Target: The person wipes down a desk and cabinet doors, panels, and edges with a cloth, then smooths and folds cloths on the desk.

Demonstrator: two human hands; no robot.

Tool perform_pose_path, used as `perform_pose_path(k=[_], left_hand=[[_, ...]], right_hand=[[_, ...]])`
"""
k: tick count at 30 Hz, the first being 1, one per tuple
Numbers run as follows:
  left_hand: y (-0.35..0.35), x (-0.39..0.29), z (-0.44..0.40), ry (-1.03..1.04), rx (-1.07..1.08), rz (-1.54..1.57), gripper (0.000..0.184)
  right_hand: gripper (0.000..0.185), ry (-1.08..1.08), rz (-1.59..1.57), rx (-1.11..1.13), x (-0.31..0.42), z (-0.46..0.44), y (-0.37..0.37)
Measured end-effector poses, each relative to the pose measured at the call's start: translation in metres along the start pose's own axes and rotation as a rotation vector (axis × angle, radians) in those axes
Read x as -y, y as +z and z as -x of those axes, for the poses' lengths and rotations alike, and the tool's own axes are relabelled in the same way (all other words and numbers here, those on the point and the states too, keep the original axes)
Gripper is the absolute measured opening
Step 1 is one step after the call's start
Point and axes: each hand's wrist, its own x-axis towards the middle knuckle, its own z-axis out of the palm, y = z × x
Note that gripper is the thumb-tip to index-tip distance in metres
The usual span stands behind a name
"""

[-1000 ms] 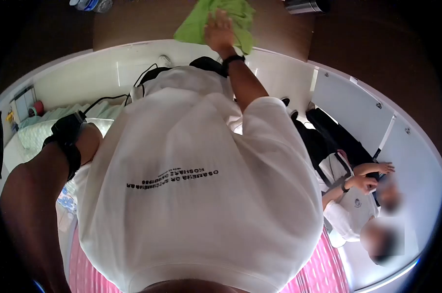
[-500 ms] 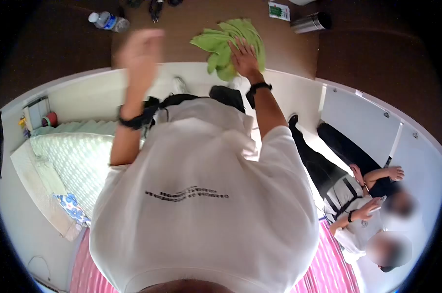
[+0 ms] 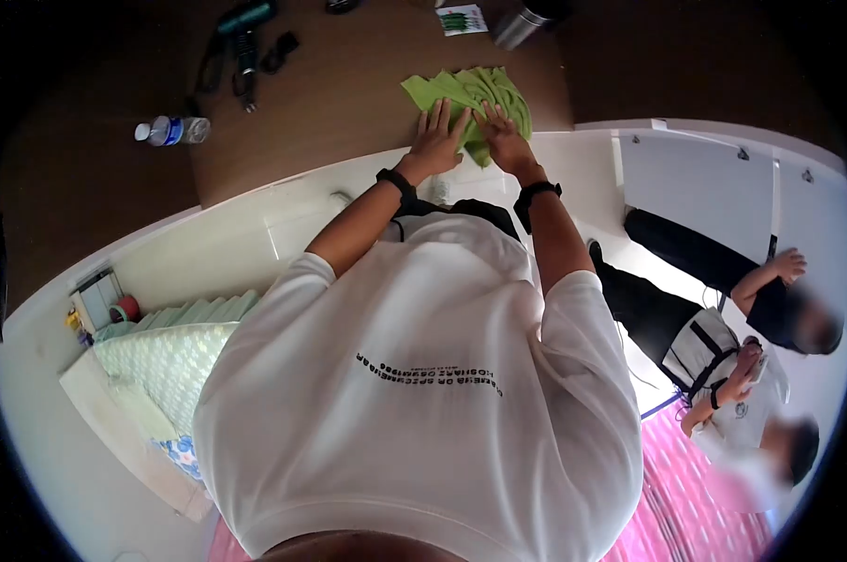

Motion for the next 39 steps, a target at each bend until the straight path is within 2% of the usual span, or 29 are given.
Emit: perform_pose_path(k=[2,5,7,8,10,11,13,14,16,22,26,28,29,32,34,37,39], left_hand=[[0.001,-0.01,-0.013,0.053,0.007,-0.003,0.096],[0.005,-0.015,-0.027,0.024,0.07,-0.035,0.095],[0.016,-0.011,-0.029,0.014,0.033,-0.048,0.092],[0.018,-0.006,-0.027,0.013,0.042,-0.048,0.092],[0.021,0.011,-0.019,0.025,-0.043,-0.186,0.091],[0.018,0.021,-0.01,0.023,-0.033,-0.19,0.091],[0.008,0.045,0.005,0.012,-0.01,-0.138,0.091],[0.004,0.059,0.015,0.009,0.0,-0.144,0.091],[-0.006,0.089,0.039,0.001,-0.02,-0.136,0.093],[-0.045,0.18,0.129,-0.099,0.0,-0.112,0.099],[-0.062,0.233,0.2,-0.18,-0.041,-0.092,0.087],[-0.054,0.256,0.229,-0.212,-0.101,-0.214,0.075],[-0.06,0.259,0.243,-0.238,-0.101,-0.213,0.075],[-0.074,0.263,0.274,-0.376,-0.109,-0.145,0.07],[-0.074,0.266,0.287,-0.437,-0.129,-0.156,0.066],[-0.07,0.26,0.299,-0.565,-0.208,-0.144,0.065],[-0.079,0.254,0.302,-0.612,-0.15,-0.159,0.065]], right_hand=[[0.065,0.007,0.011,0.007,-0.015,0.005,-0.003],[0.063,0.022,-0.097,0.004,-0.018,0.001,0.005],[0.063,-0.009,-0.053,-0.132,-0.015,-0.003,0.016],[0.063,-0.005,-0.061,-0.129,-0.015,-0.007,0.019],[0.067,-0.305,0.281,-0.2,-0.014,-0.015,0.027],[0.067,-0.302,0.27,-0.201,-0.001,-0.017,0.029],[0.083,0.025,0.08,0.05,0.034,-0.03,0.024],[0.083,0.026,0.067,0.05,0.052,-0.039,0.023],[0.099,0.041,0.001,0.132,0.094,-0.057,0.025],[0.105,-0.078,0.036,0.068,0.205,-0.109,0.07],[0.101,-0.206,0.085,0.187,0.283,-0.144,0.09],[0.089,-0.292,0.175,0.234,0.314,-0.159,0.104],[0.089,-0.316,0.171,0.244,0.326,-0.166,0.114],[0.082,-0.438,0.18,0.14,0.354,-0.18,0.134],[0.069,-0.503,0.121,0.068,0.368,-0.183,0.138],[0.065,-0.582,0.142,0.056,0.379,-0.189,0.139],[0.064,-0.609,0.141,0.033,0.378,-0.189,0.146]])
